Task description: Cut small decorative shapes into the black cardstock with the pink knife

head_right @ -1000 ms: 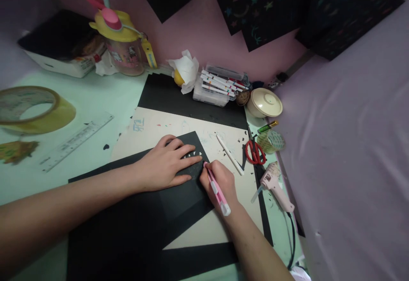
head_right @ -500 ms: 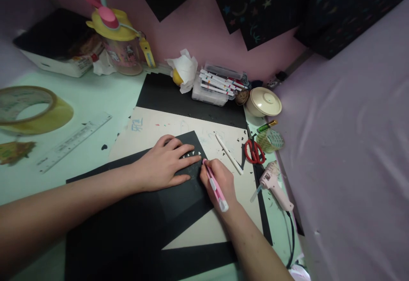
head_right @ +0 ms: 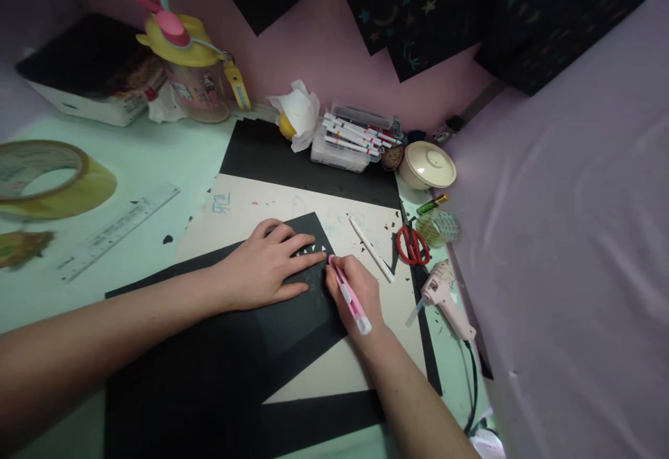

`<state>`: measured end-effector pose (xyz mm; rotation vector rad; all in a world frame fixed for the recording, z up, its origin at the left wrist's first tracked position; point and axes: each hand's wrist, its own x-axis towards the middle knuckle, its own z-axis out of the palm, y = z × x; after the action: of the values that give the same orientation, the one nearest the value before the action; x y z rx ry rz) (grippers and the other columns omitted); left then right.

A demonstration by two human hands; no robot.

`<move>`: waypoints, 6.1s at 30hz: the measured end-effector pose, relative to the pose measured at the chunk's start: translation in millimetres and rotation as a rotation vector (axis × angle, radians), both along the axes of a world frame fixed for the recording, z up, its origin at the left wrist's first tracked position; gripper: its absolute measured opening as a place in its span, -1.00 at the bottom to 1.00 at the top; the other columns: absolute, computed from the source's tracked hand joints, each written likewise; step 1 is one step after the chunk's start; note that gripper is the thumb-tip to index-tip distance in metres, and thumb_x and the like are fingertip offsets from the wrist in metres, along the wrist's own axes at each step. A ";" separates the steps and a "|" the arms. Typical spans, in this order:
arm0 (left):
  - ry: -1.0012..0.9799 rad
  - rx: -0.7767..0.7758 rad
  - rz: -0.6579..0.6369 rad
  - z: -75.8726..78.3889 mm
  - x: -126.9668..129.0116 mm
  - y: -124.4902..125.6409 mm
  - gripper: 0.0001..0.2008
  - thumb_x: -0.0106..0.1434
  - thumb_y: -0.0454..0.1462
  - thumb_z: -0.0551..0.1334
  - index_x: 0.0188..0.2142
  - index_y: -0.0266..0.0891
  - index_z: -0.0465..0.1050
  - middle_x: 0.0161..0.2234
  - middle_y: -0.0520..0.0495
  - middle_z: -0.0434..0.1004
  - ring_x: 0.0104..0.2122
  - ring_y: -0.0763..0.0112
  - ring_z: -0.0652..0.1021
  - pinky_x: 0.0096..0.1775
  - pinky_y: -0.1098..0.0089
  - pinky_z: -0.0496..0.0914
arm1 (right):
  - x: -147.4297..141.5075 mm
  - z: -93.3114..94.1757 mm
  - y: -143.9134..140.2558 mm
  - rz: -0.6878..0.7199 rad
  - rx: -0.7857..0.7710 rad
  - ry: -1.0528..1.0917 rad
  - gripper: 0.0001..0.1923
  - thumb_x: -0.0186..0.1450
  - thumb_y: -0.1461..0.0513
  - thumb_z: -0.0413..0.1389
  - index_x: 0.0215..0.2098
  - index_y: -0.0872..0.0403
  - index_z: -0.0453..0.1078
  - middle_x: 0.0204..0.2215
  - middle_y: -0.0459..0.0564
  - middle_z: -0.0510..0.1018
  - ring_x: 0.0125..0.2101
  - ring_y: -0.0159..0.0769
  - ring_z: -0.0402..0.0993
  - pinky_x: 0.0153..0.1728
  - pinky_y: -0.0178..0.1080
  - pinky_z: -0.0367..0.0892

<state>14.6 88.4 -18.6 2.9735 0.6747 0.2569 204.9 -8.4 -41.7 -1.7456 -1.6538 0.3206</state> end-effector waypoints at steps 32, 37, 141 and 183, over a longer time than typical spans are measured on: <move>-0.009 0.006 0.005 -0.4 -0.2 -0.2 -0.52 0.30 0.03 0.12 0.15 -0.03 0.31 0.05 -0.09 0.37 -0.04 0.08 0.33 0.05 0.06 0.06 | 3.0 11.7 4.7 -0.103 -0.107 0.233 -0.86 0.27 0.14 0.15 -0.35 0.05 0.42 -0.49 -0.12 0.52 -0.50 -0.37 0.41 -0.46 -0.34 0.28; -0.016 0.005 0.006 -1.1 -0.7 -0.2 -0.53 0.30 0.03 0.12 0.15 -0.01 0.31 0.06 -0.09 0.37 -0.04 0.07 0.32 0.05 0.06 0.06 | 2.8 14.2 5.6 -0.108 -0.127 0.222 -0.85 0.27 0.13 0.15 -0.37 0.05 0.42 -0.50 -0.11 0.51 -0.49 -0.35 0.41 -0.45 -0.33 0.28; -0.077 -0.054 -0.081 -8.7 -2.3 3.5 -0.51 0.31 -0.03 0.18 0.12 -0.26 0.36 0.14 -0.24 0.35 0.17 0.03 0.33 0.17 0.06 0.20 | 28.9 8.9 8.3 0.405 0.028 -0.133 -0.82 0.33 0.30 0.03 -0.15 0.00 0.42 -0.38 0.00 0.56 -0.39 -0.28 0.51 -0.35 -0.23 0.42; -0.046 -0.049 -0.078 -7.1 -1.2 3.8 -0.51 0.32 -0.02 0.15 0.13 -0.24 0.35 0.15 -0.23 0.34 0.18 0.04 0.32 0.19 0.08 0.18 | 31.3 9.7 10.5 0.442 0.057 -0.125 -0.83 0.36 0.31 0.06 -0.09 0.01 0.35 -0.33 -0.01 0.56 -0.35 -0.29 0.53 -0.35 -0.27 0.41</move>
<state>13.4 92.2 -25.7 2.9294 0.5508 0.2972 236.2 2.1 -32.0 -1.3688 -2.1151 0.3658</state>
